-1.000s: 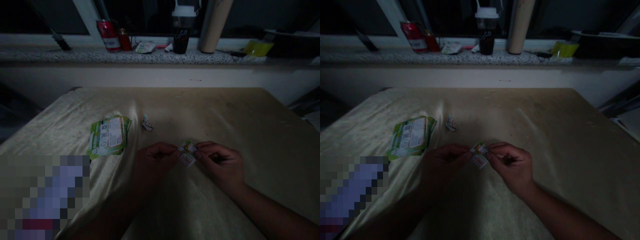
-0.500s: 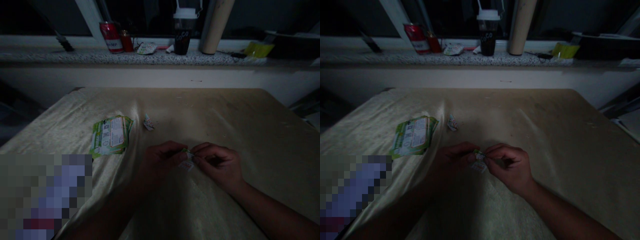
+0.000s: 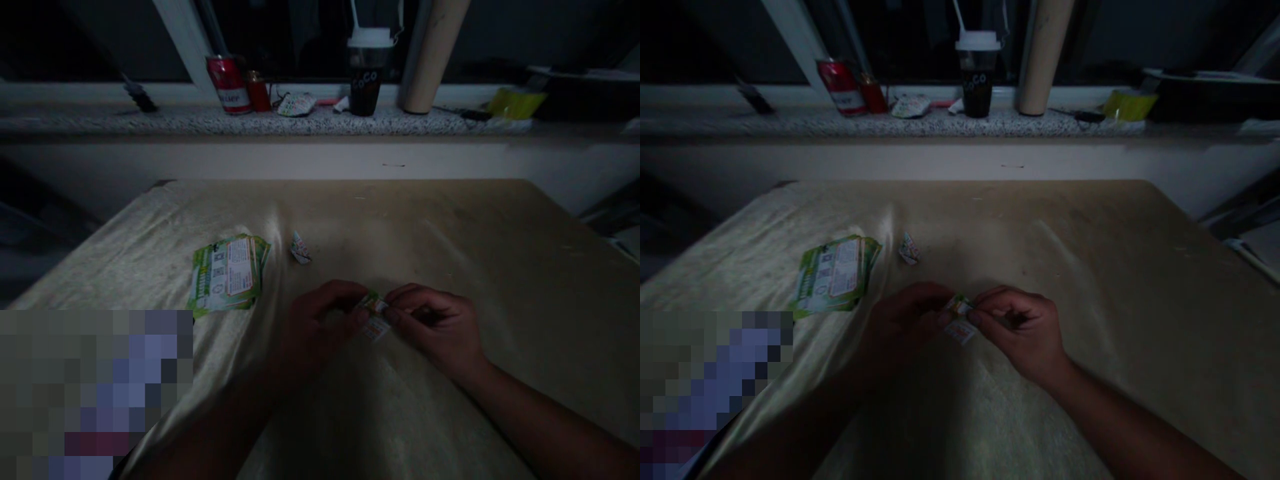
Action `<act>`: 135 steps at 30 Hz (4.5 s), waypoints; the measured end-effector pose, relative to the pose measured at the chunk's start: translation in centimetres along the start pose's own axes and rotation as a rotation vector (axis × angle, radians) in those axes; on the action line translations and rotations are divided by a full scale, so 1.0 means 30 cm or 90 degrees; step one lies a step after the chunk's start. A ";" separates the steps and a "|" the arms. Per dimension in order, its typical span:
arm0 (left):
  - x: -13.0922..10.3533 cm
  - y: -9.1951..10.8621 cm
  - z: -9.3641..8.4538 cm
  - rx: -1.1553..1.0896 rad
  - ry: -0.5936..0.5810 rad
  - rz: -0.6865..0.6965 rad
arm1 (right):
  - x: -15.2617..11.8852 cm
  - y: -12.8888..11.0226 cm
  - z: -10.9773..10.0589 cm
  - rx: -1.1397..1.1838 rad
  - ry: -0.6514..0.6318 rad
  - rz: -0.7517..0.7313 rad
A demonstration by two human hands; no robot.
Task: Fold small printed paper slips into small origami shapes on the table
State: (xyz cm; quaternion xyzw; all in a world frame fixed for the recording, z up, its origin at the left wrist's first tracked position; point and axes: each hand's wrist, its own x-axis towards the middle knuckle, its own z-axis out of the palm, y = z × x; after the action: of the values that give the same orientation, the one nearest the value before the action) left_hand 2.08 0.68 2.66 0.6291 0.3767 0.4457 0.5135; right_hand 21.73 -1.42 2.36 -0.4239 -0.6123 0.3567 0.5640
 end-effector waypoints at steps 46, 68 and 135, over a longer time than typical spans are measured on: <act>-0.027 0.034 0.056 0.104 0.132 0.058 | -0.009 -0.023 0.005 0.097 -0.018 0.024; -0.040 0.029 0.069 0.114 0.191 0.038 | -0.010 -0.046 0.032 0.077 0.039 0.046; -0.028 0.035 0.051 0.311 0.148 0.204 | 0.020 -0.048 0.012 0.092 -0.036 0.227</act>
State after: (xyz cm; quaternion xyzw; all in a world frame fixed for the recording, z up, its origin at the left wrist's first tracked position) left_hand 3.27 -0.77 3.43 0.7303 0.4249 0.4858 0.2240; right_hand 21.20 -1.40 3.86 -0.4739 -0.5159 0.5060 0.5032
